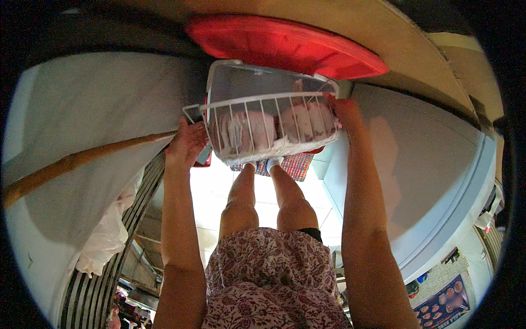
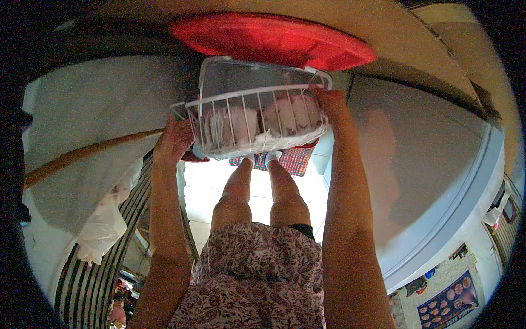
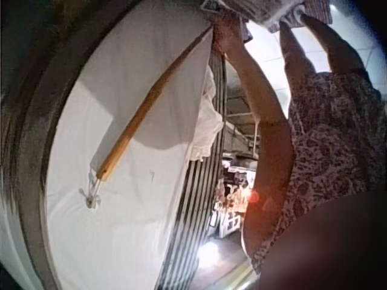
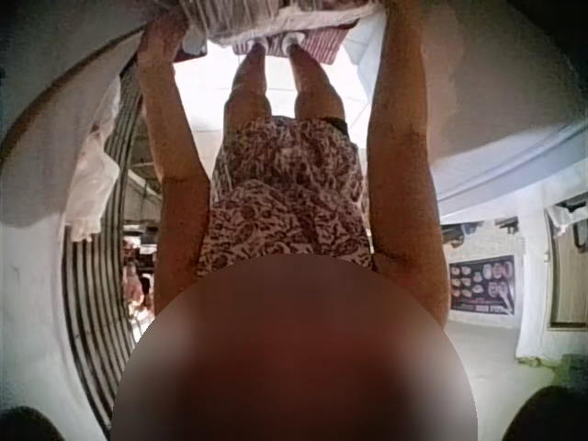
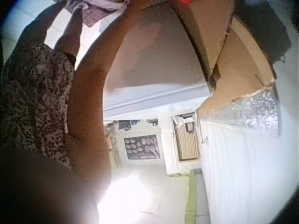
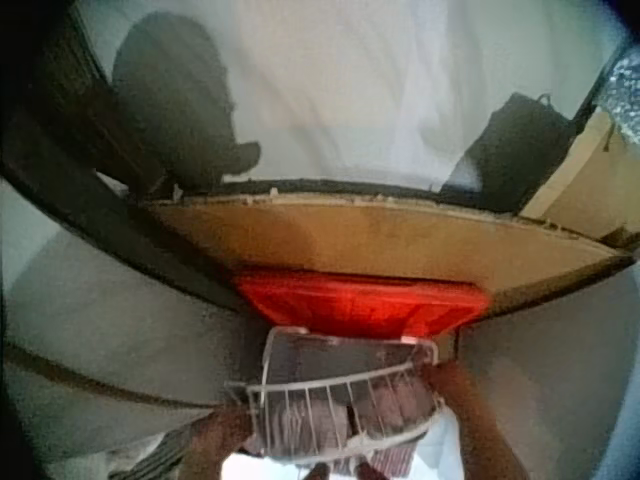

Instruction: The person cuts a large piece of pork belly into smaller portions using a cleaver on a wooden cutting board. They place the cut pieces into a metal bowl, weigh them on a digital scale, and then store the meat in a cooler.

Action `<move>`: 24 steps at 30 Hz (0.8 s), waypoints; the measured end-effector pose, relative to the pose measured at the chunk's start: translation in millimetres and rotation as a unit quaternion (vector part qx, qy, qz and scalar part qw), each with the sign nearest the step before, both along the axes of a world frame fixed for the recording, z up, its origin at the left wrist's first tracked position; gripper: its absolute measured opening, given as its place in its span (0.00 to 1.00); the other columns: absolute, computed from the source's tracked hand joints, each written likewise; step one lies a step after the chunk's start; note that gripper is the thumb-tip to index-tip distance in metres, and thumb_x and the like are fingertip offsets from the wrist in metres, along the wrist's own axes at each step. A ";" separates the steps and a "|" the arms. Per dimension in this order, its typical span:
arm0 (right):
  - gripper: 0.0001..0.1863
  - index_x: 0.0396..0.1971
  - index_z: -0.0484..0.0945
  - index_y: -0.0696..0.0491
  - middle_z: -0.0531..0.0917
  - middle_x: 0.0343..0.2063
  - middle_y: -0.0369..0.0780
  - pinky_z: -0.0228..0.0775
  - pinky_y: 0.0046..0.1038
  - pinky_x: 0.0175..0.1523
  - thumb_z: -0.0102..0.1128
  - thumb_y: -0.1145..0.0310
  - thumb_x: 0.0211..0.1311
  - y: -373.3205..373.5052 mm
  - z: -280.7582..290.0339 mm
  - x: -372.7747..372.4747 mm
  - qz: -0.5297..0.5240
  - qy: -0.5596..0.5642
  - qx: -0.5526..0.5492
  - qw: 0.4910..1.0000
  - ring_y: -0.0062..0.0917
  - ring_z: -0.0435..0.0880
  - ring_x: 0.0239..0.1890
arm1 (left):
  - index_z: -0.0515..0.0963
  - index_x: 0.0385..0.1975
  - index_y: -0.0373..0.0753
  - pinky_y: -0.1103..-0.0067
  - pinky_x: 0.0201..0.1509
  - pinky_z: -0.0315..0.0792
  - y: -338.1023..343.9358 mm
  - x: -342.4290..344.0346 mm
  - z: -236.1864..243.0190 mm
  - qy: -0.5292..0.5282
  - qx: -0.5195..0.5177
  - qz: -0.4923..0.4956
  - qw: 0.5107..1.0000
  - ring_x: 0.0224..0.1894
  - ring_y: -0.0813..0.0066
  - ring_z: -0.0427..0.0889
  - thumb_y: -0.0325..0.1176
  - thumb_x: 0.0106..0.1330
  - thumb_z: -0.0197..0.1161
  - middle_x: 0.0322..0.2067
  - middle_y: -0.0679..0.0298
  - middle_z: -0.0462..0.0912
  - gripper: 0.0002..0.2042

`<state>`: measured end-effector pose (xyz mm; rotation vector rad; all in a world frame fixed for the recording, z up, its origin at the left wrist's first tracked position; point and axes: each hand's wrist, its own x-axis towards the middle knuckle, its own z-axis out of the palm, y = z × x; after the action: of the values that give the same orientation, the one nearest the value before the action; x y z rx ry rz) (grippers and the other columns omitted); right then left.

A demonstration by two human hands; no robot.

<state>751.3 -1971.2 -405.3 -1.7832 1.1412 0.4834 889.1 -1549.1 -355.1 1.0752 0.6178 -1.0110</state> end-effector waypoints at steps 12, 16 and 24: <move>0.30 0.24 0.79 0.63 0.76 0.18 0.37 0.64 0.29 0.28 0.59 0.45 0.63 22.5 0.0 -65.3 -0.168 0.007 0.084 0.982 0.22 0.71 0.22 | 0.78 0.46 0.39 0.76 0.42 0.74 -32.2 -59.3 -60.4 -0.019 0.227 0.082 0.970 0.39 0.75 0.77 0.54 0.67 0.57 0.41 0.64 0.82 0.23; 0.25 0.24 0.78 0.56 0.73 0.16 0.32 0.58 0.24 0.25 0.58 0.46 0.64 46.6 -6.3 -106.1 -0.202 0.007 0.081 0.976 0.17 0.68 0.19 | 0.82 0.37 0.41 0.83 0.33 0.62 -28.5 -108.1 -62.5 -0.005 0.329 0.132 0.935 0.29 0.81 0.68 0.43 0.64 0.62 0.29 0.71 0.78 0.13; 0.20 0.19 0.75 0.51 0.71 0.14 0.31 0.56 0.24 0.23 0.58 0.53 0.65 61.0 -27.6 -159.7 -0.213 -0.050 0.072 0.973 0.17 0.66 0.17 | 0.83 0.29 0.38 0.80 0.30 0.60 -33.9 -155.7 -56.8 -0.066 0.347 0.166 0.921 0.23 0.80 0.65 0.35 0.60 0.61 0.19 0.72 0.68 0.08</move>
<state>591.5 -1910.2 -432.9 -1.3700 1.3358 0.2096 733.3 -1583.0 -411.9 1.5723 1.0487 -0.4099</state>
